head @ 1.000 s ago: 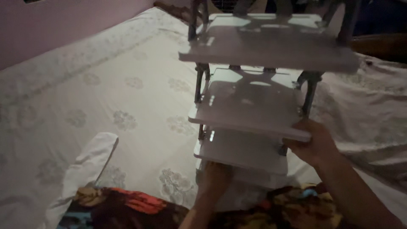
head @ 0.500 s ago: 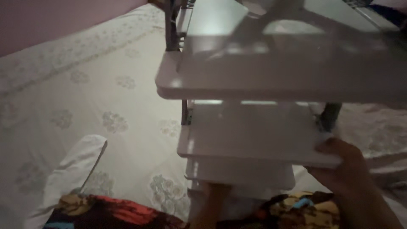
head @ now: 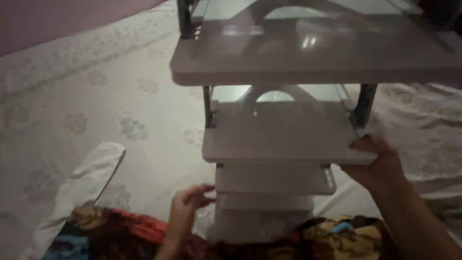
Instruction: The person is assembling a white, multi-tiered plastic shelf unit on a bed. They repeatedly attempt to connect the vertical supports to the shelf tiers, struggling with alignment and fit. The person lifts, rotates, and repositions the components multiple times in an effort to secure them together.
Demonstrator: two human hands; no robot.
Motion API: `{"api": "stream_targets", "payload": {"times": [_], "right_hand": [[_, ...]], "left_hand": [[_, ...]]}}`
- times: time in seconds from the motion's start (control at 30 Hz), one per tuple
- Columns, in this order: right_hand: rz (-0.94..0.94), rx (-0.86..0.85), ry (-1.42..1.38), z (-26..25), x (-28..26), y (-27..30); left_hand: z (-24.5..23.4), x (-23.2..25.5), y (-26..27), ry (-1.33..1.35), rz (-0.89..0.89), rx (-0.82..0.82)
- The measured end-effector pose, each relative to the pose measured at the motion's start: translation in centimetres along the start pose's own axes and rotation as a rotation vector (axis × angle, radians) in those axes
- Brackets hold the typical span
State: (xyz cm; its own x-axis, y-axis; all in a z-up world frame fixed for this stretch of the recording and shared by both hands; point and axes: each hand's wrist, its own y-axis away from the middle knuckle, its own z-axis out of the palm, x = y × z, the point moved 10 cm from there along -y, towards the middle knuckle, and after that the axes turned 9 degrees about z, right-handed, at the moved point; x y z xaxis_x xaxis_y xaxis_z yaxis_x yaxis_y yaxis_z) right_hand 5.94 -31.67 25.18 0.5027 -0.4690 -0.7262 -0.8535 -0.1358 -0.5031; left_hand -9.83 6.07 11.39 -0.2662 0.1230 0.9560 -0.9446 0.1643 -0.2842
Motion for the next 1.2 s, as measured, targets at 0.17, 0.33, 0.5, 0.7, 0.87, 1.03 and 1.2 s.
{"api": "stream_targets", "payload": {"times": [0.17,0.33,0.5,0.7,0.87,1.03,1.2], "right_hand": [[0.728,-0.130,-1.195,2.9,6.0,-0.8],[0.719,-0.191,-1.160,3.4,3.4,-1.2],[0.857,-0.044,-1.085,2.5,3.6,-1.0],[0.771,-0.175,-1.125,2.6,0.6,-1.6],[0.710,-0.322,-1.304,2.5,2.1,-4.3],[0.655,-0.382,-1.281,4.1,1.4,-6.7],[0.336,-0.421,-1.590,7.5,0.7,-4.5]], "left_hand": [[-2.2,4.6,-8.7,-0.289,-0.344,0.071],[4.4,5.5,-13.8,1.117,-0.108,0.211],[6.4,6.3,-16.6,1.171,0.048,0.017],[5.2,4.2,-18.8,0.622,0.210,0.096],[5.3,4.0,-20.4,0.997,0.084,0.142],[4.7,6.8,-20.5,0.945,0.146,0.198],[4.8,3.1,-21.4,0.620,0.190,0.215]]}}
